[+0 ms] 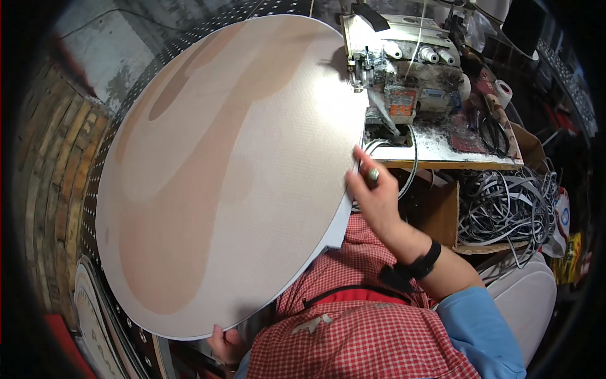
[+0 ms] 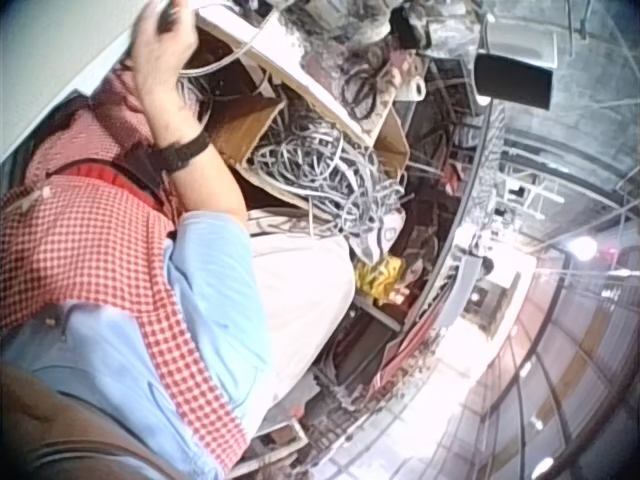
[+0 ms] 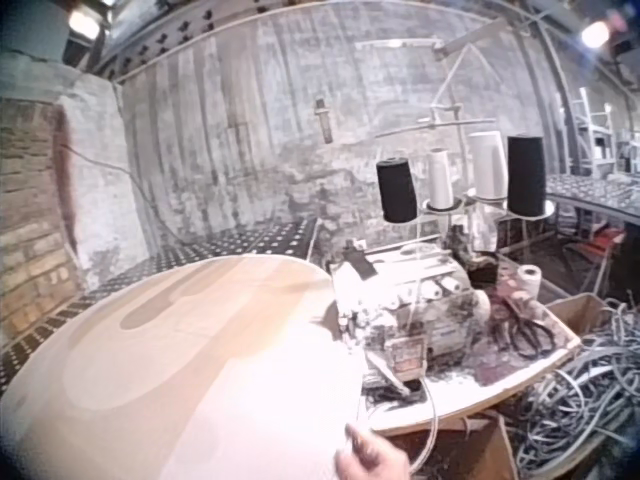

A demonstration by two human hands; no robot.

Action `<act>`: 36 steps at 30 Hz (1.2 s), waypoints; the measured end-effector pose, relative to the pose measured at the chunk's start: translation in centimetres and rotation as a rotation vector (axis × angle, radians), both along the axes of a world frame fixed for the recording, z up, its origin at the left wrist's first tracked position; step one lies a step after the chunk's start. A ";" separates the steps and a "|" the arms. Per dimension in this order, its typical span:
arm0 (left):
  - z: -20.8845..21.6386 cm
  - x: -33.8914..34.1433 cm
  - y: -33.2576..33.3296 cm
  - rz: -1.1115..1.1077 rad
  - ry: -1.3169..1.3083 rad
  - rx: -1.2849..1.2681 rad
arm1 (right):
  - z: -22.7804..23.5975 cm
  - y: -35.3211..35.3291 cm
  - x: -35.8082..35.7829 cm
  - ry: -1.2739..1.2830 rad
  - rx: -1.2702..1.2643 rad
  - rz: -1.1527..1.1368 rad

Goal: Finishing the edges of large fabric panels using an industrial overlock sewing machine.

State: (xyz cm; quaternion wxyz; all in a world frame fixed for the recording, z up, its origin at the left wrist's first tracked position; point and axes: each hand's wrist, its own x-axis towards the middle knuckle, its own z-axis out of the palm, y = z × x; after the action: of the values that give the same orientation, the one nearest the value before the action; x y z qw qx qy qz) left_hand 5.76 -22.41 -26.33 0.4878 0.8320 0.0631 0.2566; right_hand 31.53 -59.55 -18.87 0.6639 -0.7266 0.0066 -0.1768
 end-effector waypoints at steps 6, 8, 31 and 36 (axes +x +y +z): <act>1.4 1.2 -1.5 -0.071 0.248 -0.643 | 0.5 0.4 -2.1 0.033 0.099 0.070; 3.1 2.7 -4.6 0.077 -0.048 -0.944 | -0.3 0.0 -0.6 -0.097 0.082 0.032; 6.8 4.5 -5.5 0.302 -0.309 -1.130 | -0.2 2.0 -1.9 0.036 0.155 0.082; 2.7 2.8 -3.3 0.192 -0.162 -1.022 | 0.0 2.1 -3.8 0.116 0.064 0.226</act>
State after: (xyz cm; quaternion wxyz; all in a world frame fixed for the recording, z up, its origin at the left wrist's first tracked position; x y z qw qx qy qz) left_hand 8.58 -25.73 -23.63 0.8091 0.4558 0.2182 0.3000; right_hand 27.74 -57.42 -18.87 0.7010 -0.7102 -0.0313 -0.0580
